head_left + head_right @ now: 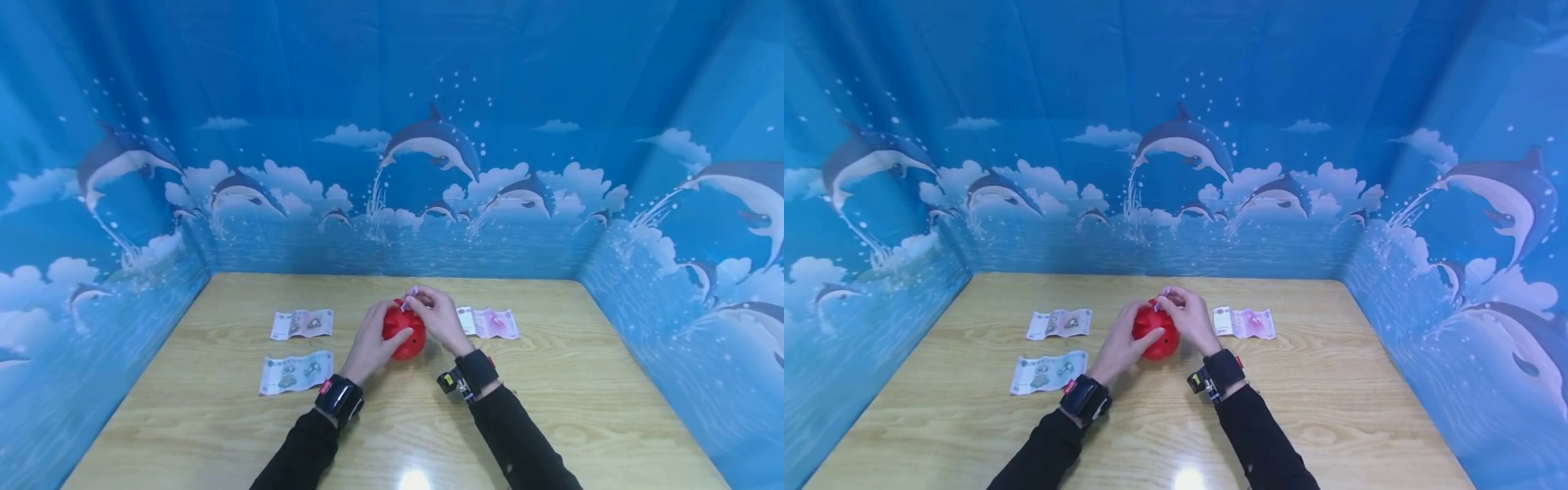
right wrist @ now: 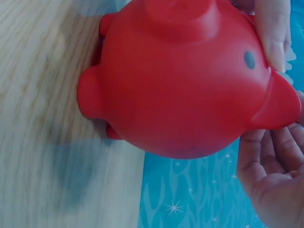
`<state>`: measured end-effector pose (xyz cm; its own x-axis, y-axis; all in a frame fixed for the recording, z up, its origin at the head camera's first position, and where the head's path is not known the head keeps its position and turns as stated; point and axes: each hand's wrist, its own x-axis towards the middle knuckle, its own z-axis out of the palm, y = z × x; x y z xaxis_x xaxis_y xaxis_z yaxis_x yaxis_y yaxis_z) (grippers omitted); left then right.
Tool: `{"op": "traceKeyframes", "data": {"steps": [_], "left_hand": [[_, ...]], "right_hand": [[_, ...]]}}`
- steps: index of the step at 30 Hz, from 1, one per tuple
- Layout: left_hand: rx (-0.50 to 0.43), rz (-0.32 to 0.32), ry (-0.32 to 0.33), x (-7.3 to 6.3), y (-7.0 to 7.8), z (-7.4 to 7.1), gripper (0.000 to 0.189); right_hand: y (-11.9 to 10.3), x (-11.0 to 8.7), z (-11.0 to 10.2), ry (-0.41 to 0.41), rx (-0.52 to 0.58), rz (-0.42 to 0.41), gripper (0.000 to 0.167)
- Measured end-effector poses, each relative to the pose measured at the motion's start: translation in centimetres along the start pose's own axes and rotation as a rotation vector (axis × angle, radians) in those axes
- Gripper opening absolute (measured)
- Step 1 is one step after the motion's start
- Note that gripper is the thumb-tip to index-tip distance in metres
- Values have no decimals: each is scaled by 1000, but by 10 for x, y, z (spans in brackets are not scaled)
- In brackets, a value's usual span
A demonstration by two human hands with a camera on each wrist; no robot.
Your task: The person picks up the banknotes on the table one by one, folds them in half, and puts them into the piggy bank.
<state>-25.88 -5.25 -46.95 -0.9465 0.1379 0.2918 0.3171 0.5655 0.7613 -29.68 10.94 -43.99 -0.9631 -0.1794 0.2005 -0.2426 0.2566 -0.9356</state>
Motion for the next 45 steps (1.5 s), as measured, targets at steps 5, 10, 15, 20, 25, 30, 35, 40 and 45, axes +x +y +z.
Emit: {"op": "traceKeyframes", "data": {"steps": [5, 10, 15, 20, 25, 30, 35, 40, 45], "left_hand": [[34, -10, -11, 0, 0, 0, 50], [63, -4, -8, -1, 0, 0, 50], [63, 18, -9, -1, 0, 1, 50], [67, -4, -18, 0, 0, 2, 52], [63, -9, -21, 1, -2, 3, 56], [39, -16, -48, 4, -3, 2, 64], [8, -45, -92, 6, -4, 0, 72], [-23, -70, -123, 8, -7, -2, 76], [-50, -93, -142, 8, -7, -3, 78]], "right_hand": [[0, 0, 1, 7, -62, -43, 20], [2, 2, 1, 2, -115, -81, 18], [3, 2, 0, -11, -148, -97, 16], [5, 2, 0, -22, -174, -125, 17], [6, 3, 0, -33, -177, -144, 22], [6, 3, 0, -43, -189, -133, 22], [6, 4, 0, -39, -205, -145, 21], [5, 4, 2, -20, -238, -161, 23], [3, 4, 4, -18, -265, -172, 22]]}}
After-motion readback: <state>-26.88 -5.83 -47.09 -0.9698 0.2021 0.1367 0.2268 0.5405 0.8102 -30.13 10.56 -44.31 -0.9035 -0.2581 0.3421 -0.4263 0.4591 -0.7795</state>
